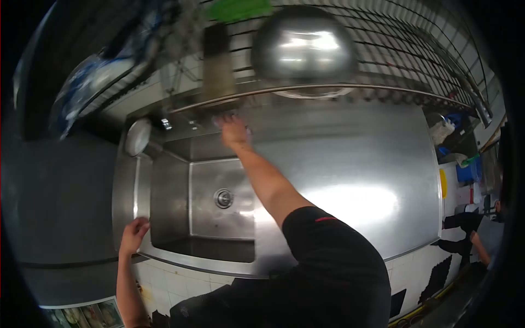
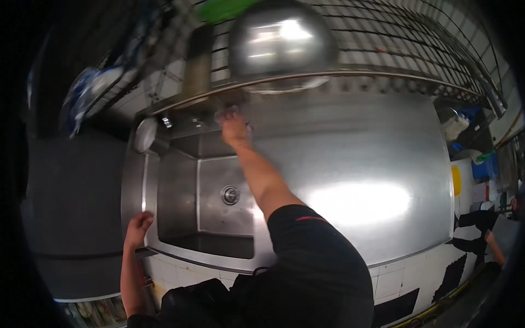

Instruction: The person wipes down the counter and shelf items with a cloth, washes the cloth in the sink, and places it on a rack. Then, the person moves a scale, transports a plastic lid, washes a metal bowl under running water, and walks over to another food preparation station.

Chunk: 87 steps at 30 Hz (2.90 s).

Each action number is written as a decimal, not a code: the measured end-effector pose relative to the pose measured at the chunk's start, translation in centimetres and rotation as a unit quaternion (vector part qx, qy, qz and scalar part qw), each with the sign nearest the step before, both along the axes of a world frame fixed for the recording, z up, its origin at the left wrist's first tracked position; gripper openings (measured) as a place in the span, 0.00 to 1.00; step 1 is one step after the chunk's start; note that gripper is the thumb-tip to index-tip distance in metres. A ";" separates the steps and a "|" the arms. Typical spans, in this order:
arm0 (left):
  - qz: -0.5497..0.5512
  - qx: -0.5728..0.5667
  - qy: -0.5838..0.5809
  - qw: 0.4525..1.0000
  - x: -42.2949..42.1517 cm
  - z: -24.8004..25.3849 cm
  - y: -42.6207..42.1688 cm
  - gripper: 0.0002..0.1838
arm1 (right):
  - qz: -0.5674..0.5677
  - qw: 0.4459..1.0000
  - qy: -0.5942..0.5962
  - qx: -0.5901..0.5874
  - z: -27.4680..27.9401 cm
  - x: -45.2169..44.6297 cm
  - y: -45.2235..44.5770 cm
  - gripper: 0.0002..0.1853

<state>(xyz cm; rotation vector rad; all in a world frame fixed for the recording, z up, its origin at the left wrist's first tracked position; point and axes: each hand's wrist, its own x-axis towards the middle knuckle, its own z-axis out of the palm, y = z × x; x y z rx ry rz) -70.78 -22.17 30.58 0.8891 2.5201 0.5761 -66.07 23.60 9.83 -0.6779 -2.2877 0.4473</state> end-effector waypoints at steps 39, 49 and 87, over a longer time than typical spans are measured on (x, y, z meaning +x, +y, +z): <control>-0.143 0.153 -0.309 0.928 -6.2 -18.3 25.6 0.36 | 0.016 0.886 0.007 -0.463 9.8 -2.1 -9.5 0.12; -0.088 -0.007 -0.368 0.926 -6.4 -23.1 28.1 0.29 | 0.017 0.876 0.122 -0.466 20.1 11.6 -11.0 0.11; 0.111 0.306 -0.662 0.675 -2.3 -30.1 24.2 0.13 | 0.194 0.852 -0.293 -0.388 -4.6 -5.9 -4.2 0.20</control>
